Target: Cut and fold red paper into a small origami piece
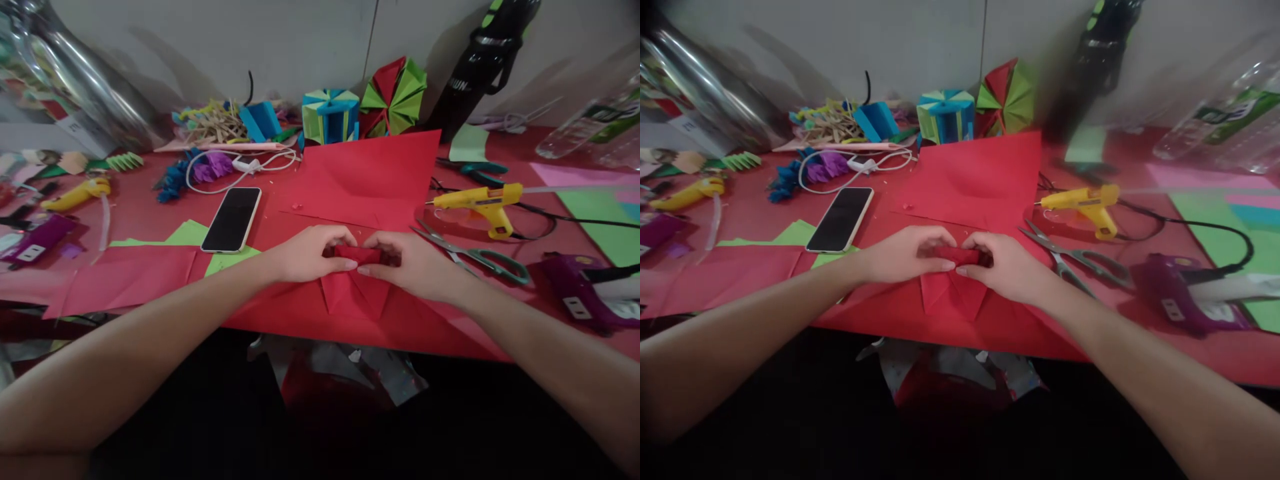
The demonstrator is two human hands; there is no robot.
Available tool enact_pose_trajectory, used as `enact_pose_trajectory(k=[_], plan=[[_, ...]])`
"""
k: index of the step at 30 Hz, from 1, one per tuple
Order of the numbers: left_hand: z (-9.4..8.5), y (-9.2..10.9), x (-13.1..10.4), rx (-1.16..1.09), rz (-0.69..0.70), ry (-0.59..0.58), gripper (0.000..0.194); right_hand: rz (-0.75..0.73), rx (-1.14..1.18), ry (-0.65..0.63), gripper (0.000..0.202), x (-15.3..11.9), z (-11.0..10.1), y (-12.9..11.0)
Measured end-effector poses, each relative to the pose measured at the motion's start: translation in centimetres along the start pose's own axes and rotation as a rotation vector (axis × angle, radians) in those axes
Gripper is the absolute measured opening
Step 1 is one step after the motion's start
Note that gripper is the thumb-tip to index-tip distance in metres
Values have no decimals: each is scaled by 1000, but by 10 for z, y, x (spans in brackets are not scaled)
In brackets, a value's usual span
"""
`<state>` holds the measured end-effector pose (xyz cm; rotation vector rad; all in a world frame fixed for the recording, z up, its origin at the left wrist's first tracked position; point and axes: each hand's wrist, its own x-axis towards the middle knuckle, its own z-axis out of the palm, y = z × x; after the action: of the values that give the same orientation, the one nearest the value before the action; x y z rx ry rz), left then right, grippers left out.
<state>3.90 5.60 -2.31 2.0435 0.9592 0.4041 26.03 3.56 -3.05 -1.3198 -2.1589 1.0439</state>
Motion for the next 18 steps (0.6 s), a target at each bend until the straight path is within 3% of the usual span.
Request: enact_pose_trajectory(k=[4, 10, 18], plan=[[-1, 2, 2, 2, -60, 27, 23, -12, -12, -10, 21, 1, 1, 1], [1, 4, 2, 37, -34, 54, 19, -21, -93, -30, 15, 3, -1, 3], [-6, 2, -6, 30, -28, 10, 16, 0, -73, -5, 17, 1, -2, 4]])
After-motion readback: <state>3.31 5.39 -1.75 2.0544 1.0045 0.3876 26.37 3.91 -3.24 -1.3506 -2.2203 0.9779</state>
